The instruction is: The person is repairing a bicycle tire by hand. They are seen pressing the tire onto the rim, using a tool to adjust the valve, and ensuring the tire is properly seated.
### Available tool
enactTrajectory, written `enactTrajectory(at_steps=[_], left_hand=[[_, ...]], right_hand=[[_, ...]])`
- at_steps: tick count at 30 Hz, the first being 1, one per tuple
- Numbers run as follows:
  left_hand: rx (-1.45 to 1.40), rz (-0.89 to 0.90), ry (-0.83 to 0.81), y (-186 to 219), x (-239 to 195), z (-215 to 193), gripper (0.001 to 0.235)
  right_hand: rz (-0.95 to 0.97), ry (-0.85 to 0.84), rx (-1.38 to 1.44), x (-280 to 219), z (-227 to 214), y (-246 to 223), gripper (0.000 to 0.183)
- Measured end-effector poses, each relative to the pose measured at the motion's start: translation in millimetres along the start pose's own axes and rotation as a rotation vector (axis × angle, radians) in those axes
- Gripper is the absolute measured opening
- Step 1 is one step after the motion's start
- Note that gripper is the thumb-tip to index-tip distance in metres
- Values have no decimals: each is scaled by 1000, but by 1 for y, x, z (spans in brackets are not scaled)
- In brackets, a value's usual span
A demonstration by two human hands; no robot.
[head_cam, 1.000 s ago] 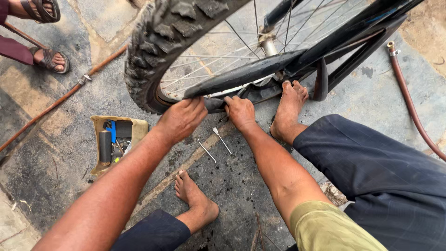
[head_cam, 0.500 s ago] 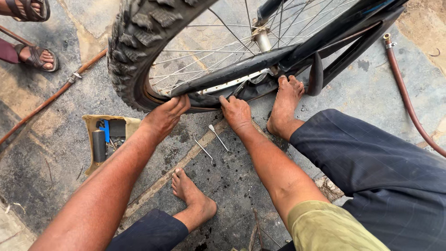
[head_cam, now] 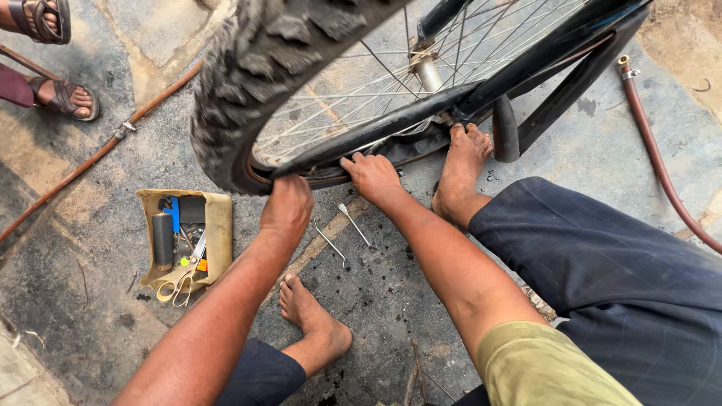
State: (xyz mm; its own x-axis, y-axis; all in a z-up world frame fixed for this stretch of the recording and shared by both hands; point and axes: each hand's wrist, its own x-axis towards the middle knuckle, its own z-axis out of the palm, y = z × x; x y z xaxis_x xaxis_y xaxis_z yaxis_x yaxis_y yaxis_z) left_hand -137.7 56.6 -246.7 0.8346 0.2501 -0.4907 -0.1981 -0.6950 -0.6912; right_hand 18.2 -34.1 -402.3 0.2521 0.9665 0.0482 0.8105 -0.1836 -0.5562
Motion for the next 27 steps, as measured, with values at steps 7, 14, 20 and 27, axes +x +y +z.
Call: enactTrajectory(at_steps=[7, 14, 20, 27], left_hand=[[-128, 179, 31, -44, -20, -7, 29], [-10, 194, 129, -74, -57, -48, 33], [38, 155, 27, -59, -52, -62, 34], [69, 150, 186, -58, -60, -47, 35]], right_hand=[[-2, 178, 177, -33, 0, -17, 42], [-73, 176, 291, -2, 8, -51, 29], [-125, 281, 362, 5, 6, -84, 25], [80, 441, 648, -2, -2, -106, 40]])
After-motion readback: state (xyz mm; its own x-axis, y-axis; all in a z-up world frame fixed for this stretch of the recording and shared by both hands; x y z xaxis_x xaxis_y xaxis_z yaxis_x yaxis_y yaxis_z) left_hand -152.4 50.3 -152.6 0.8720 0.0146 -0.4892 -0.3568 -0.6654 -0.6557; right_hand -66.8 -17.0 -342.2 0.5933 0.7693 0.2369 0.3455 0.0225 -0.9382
